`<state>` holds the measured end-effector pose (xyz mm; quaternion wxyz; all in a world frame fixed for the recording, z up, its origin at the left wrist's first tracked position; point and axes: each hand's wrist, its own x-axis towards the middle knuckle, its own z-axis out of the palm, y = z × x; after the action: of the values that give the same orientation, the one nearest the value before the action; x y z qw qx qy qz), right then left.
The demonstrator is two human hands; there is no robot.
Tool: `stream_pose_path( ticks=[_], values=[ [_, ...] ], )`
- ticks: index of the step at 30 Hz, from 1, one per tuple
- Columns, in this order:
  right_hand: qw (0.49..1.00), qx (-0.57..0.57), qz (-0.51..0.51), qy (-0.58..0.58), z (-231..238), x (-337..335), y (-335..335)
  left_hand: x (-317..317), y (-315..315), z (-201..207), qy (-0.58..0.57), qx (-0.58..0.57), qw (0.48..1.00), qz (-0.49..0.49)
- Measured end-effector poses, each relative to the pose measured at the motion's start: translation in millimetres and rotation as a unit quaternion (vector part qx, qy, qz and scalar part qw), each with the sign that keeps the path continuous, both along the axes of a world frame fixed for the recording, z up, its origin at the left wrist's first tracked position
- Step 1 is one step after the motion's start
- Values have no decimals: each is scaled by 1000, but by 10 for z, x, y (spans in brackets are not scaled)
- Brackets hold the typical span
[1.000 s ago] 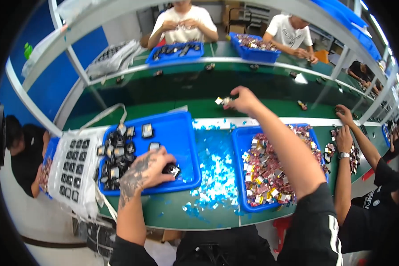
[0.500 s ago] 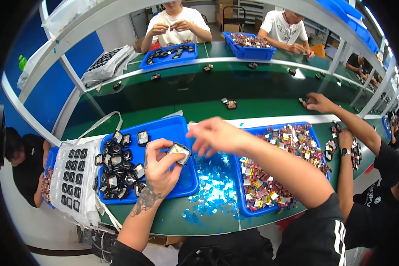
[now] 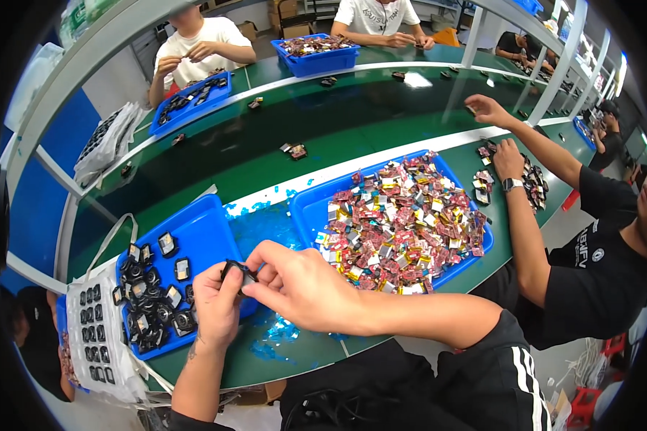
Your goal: Attaching stickers to small electronic components on an assembly line.
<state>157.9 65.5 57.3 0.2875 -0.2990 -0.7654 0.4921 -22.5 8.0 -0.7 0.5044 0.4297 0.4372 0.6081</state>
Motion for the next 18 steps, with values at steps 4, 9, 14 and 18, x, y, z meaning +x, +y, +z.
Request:
stream_pose_path(
  ticks=[4,9,14,18],
  values=[
    [957,270,-24,-105,108,384,546,74,36,55,-75,-89,993,-5],
    [873,284,46,-394,41,1142,1350,-48,126,50,-103,-116,987,-44],
    [904,275,19,-325,-14,1219,1337,-73,113,7,-109,-103,988,-25],
    [886,280,-6,-371,-51,1272,1374,-22,97,84,-110,-97,989,-21]
  ],
)
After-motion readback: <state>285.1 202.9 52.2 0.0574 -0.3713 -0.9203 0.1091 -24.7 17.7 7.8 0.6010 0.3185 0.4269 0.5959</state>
